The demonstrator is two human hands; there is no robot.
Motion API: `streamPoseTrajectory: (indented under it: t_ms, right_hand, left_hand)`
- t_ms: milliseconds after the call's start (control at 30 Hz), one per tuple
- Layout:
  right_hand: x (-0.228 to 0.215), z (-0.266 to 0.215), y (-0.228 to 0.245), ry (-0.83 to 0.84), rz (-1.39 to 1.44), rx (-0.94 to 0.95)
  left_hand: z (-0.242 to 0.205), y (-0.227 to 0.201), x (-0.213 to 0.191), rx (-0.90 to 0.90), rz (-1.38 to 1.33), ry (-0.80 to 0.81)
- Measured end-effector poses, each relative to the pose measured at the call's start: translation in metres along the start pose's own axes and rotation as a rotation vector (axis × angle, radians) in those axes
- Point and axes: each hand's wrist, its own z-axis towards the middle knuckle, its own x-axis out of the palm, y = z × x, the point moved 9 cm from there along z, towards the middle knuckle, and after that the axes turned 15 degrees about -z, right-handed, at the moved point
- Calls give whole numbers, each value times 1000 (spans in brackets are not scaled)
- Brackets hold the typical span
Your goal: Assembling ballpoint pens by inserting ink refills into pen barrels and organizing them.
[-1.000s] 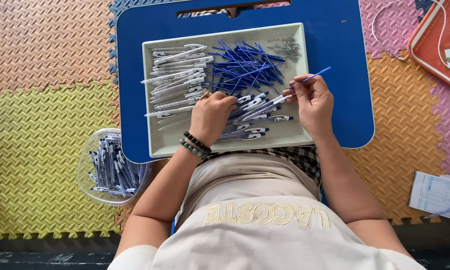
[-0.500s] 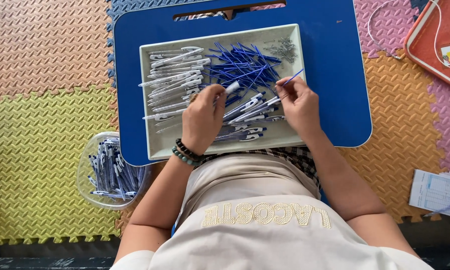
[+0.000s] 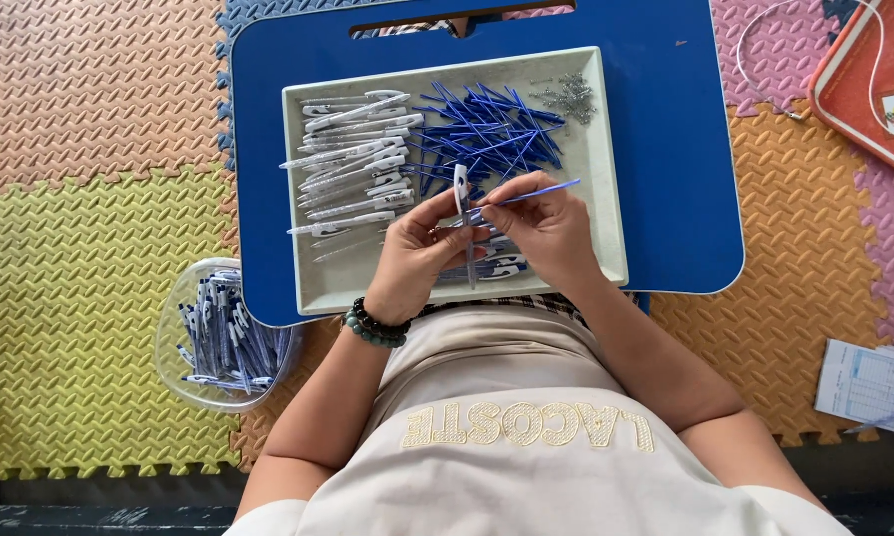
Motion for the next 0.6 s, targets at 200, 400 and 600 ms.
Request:
streamPoseTrajectory:
  t_ms: [200, 400, 600]
  right_hand:
    - [7, -6, 4, -32, 1, -30]
    - [6, -8, 1, -82, 43, -35]
    - [7, -9, 8, -128, -24, -97]
  left_hand:
    - [-6, -5, 7, 9, -3, -4]
    - [-8, -6, 12, 27, -8, -14]
    - [-10, -7, 14, 49, -15, -26]
